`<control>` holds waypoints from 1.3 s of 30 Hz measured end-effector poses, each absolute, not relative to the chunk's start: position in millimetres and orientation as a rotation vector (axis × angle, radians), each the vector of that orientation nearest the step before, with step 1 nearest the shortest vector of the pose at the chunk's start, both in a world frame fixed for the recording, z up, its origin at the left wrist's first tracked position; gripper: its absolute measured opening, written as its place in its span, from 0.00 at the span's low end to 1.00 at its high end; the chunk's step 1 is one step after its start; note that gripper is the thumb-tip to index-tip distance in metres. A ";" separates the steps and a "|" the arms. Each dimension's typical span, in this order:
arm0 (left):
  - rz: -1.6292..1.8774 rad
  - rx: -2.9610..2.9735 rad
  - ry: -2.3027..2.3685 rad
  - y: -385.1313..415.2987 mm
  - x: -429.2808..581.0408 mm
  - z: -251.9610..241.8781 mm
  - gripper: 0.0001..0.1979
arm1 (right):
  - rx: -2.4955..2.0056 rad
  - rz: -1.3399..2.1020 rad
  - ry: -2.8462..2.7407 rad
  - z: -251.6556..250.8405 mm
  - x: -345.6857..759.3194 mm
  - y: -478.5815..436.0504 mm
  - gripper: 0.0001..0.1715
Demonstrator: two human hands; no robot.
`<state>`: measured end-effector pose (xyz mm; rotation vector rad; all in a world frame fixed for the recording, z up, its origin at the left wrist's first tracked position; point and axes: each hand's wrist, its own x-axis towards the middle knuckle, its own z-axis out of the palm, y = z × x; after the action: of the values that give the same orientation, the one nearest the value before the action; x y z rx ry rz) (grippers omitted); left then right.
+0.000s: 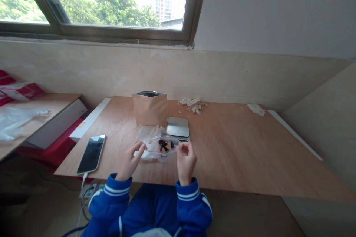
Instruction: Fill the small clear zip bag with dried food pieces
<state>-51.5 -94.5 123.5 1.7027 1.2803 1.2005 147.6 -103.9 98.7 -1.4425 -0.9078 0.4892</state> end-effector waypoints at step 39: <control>1.451 0.697 0.936 -32.7 -6.6 31.6 0.20 | -1.327 0.429 -1.828 71.4 76.8 -11.9 0.23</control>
<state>-6.6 -32.7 31.6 0.6974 0.9365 1.4512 76.8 -11.9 71.4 -1.3265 -1.8281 0.4292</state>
